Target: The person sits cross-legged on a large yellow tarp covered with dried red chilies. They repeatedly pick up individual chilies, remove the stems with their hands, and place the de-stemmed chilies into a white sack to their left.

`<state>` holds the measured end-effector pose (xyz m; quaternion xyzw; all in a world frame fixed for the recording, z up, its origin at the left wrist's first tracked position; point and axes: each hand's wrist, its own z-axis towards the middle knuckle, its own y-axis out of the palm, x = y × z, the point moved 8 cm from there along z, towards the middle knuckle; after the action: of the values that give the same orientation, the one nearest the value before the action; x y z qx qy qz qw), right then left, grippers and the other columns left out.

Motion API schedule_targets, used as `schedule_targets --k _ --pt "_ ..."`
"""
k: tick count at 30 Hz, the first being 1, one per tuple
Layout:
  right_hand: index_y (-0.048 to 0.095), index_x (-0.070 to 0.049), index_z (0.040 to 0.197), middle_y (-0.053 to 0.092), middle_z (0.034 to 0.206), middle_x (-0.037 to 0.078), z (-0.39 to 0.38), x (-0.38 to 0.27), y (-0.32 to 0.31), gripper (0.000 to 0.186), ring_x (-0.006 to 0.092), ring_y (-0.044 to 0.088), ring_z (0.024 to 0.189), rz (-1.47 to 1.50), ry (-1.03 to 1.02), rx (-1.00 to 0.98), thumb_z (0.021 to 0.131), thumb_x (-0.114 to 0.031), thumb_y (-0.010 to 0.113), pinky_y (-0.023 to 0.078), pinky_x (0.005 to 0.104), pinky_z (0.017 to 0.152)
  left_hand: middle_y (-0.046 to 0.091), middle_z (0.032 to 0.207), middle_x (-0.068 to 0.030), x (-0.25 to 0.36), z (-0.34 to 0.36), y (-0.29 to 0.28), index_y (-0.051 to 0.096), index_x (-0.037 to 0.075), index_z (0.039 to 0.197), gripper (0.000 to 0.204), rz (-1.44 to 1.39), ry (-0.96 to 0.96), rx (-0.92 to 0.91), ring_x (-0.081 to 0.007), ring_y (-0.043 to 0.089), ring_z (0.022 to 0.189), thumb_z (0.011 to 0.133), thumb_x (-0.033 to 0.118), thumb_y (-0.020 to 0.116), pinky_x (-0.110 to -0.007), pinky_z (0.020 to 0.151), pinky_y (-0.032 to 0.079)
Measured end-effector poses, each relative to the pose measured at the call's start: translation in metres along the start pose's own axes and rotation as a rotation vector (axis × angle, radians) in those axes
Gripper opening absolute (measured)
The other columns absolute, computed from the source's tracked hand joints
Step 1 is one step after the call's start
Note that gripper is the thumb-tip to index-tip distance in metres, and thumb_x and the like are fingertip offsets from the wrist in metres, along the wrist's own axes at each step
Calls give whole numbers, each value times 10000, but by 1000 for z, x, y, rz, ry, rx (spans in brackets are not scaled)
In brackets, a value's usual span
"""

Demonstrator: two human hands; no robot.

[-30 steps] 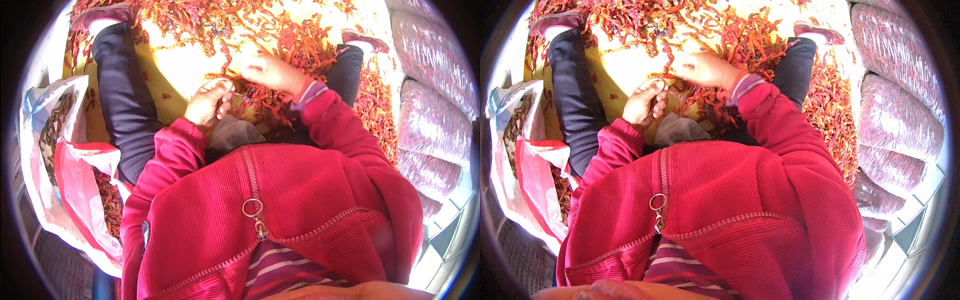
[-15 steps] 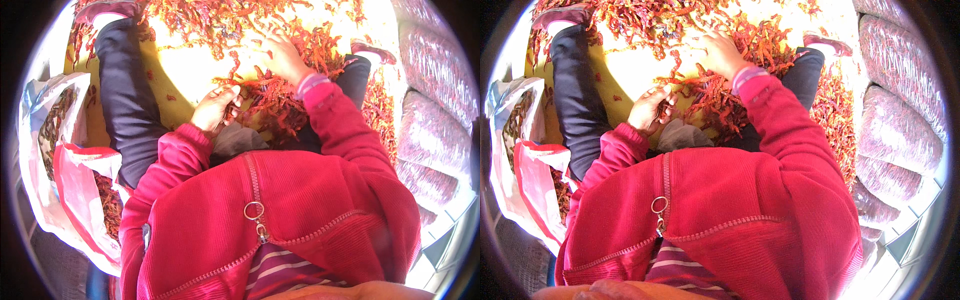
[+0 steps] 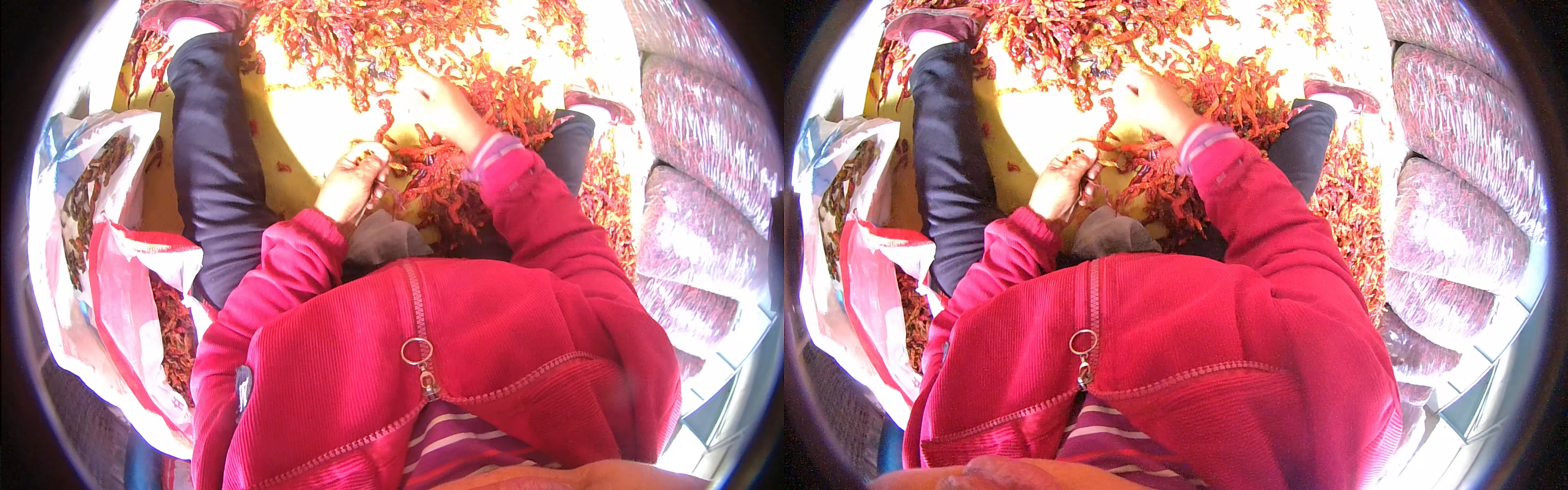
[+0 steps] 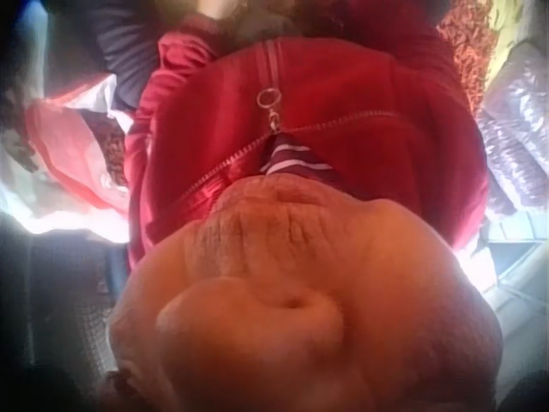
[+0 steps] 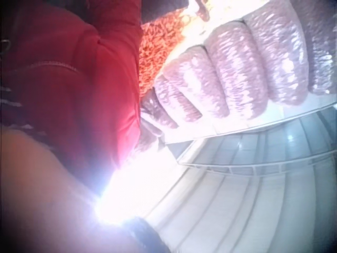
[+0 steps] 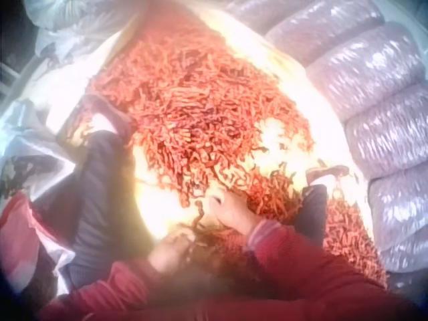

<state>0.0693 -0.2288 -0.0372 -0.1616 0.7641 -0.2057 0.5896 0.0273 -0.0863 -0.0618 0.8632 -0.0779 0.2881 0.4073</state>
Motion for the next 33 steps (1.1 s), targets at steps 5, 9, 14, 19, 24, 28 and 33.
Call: schedule_targets --k 5,9,14,19,24,28,33 --pt "483 6 793 498 595 98 43 17 -7 241 154 534 600 -298 328 151 770 -233 497 422 280 547 436 600 6 -2 -6 9 460 103 757 109 -57 -88 -54 -64 405 438 831 171 419 -168 344 302" --pt "498 8 721 490 576 118 59 30 -4 263 190 534 515 -469 298 99 754 -252 515 430 286 468 457 630 5 -7 -7 5 465 102 756 102 -112 -135 -43 -72 414 452 823 175 439 -172 350 306" --pt "517 3 694 499 561 90 42 49 -1 234 168 521 491 -37 457 -25 723 -228 546 422 271 452 503 661 -4 -4 -8 7 499 80 759 110 -77 -102 -48 -70 440 459 815 165 456 -174 342 315" --pt "518 1 633 492 526 36 1 67 -8 196 115 451 415 31 261 31 668 -185 569 359 242 398 528 673 -11 -8 -9 11 509 75 762 106 -48 -119 -92 -65 441 448 811 157 461 -167 331 309" --pt "495 -18 711 483 562 21 -38 42 -18 201 82 437 483 127 386 60 692 -184 608 348 230 422 511 653 -4 -9 -8 11 503 79 754 107 17 -97 -116 -57 434 445 812 157 458 -161 330 300" --pt "472 -51 795 490 668 12 -48 36 -20 110 43 435 537 224 332 101 721 -95 541 330 179 417 498 617 12 -11 -7 10 499 85 747 116 52 -123 -96 -48 417 425 816 166 453 -156 334 294" --pt "465 20 805 511 667 75 -48 49 -24 236 149 475 574 -164 109 -7 712 -180 549 392 278 540 493 605 35 -10 -9 13 516 98 769 118 126 -143 -87 -35 403 398 813 196 465 -161 338 299"
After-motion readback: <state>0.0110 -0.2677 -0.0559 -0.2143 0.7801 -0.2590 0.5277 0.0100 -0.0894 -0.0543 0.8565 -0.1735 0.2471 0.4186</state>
